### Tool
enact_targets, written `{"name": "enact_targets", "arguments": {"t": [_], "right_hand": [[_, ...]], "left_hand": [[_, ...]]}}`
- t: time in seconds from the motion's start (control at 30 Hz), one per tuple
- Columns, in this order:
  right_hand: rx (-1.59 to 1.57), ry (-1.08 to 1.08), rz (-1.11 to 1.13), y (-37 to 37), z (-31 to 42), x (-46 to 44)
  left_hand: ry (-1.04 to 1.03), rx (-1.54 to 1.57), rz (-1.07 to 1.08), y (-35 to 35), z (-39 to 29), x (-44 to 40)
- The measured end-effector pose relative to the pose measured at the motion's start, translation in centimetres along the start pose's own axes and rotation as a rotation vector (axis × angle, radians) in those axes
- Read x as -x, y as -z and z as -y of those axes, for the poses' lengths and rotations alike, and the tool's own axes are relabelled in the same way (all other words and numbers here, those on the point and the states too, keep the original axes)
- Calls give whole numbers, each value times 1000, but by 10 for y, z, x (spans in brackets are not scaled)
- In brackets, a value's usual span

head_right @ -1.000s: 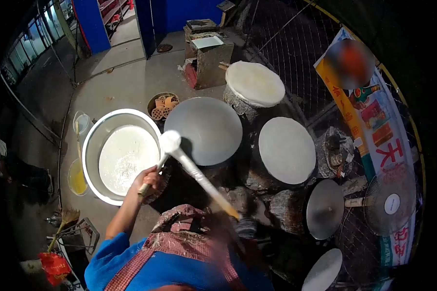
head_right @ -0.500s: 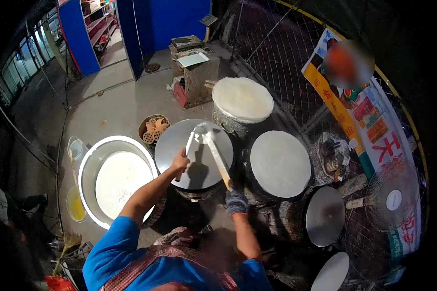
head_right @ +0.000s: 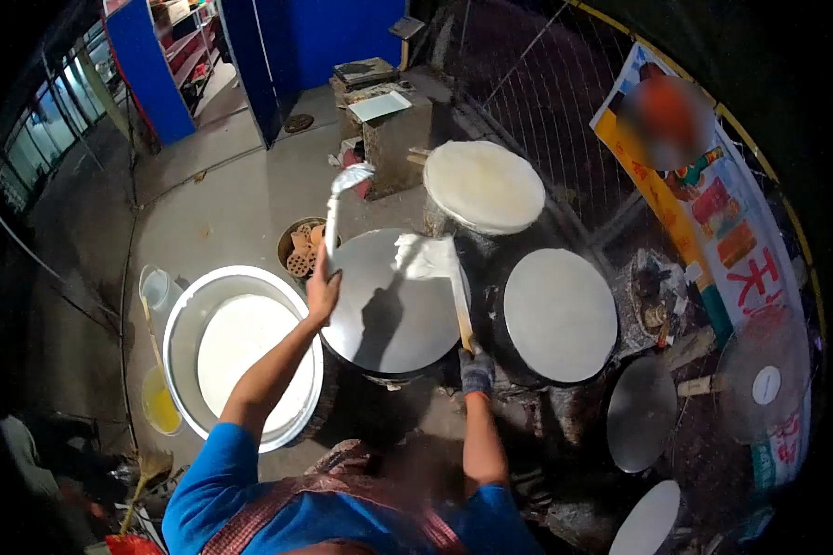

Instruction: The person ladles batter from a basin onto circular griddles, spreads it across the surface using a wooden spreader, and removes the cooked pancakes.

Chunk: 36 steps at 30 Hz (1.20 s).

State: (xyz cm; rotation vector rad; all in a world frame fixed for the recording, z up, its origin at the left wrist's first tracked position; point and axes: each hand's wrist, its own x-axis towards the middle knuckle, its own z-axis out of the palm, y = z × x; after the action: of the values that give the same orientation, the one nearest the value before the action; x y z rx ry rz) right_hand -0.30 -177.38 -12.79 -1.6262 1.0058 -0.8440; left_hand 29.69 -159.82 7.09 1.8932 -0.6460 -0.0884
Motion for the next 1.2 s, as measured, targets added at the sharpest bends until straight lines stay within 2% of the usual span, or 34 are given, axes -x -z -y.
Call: {"name": "enact_targets", "arguments": {"t": [0.03,0.07,0.1,0.17,0.23,0.27,0.3,0.37,0.4,0.43,0.5,0.57,0.6,0.67,0.73,0.77,0.8,0.9,0.97,1.03,1.07,1.1,1.17,1.2], "right_hand": [[-228,-286,87,-11,26,-2],[-769,-391,110,-36,51,5],[-1009,-533,495,-46,27,-13],[-421,-632,720,-43,101,-26],[457,-251,435,-39,139,-15],[873,-33,259,-36,150,-10],[415,-113,279,-26,154,-7],[-375,-232,204,-30,-3,-29],[-324,-174,104,-61,12,-4],[-584,-477,574,-56,82,6],[-349,-516,807,-53,135,-1],[564,39,268,-77,95,-1],[243,-134,192,-49,110,12],[-371,-237,123,-25,20,0],[9,-100,122,-48,37,21],[-591,-249,495,-55,42,18],[-1052,-600,809,-61,45,16],[-238,5,421,-55,42,-4],[-250,-96,273,-33,66,-8],[-459,-381,265,-12,98,-17],[-420,-375,266,-20,66,-18],[-525,-252,347,-40,62,-10],[-251,-343,534,-54,105,-4],[-163,-237,567,-49,102,-9]], "left_hand": [[-72,36,13,10,13,0],[-140,80,24,17,27,5],[-10,189,118,25,42,16],[292,258,270,41,58,56],[465,201,328,68,70,104],[441,180,314,81,81,129],[419,157,301,93,91,154],[529,173,276,112,77,171],[600,200,268,117,67,179],[671,226,258,122,57,187],[586,202,229,120,87,203],[599,161,229,126,95,208],[604,141,229,130,98,209],[625,130,231,135,96,212],[679,146,260,135,83,208],[708,151,276,135,77,207],[696,139,275,133,75,208],[650,70,254,121,72,215],[600,65,225,118,87,223],[537,58,187,111,105,229],[568,91,164,106,108,233],[599,123,140,103,102,233],[679,149,107,99,67,231],[719,147,106,100,51,232]]}}
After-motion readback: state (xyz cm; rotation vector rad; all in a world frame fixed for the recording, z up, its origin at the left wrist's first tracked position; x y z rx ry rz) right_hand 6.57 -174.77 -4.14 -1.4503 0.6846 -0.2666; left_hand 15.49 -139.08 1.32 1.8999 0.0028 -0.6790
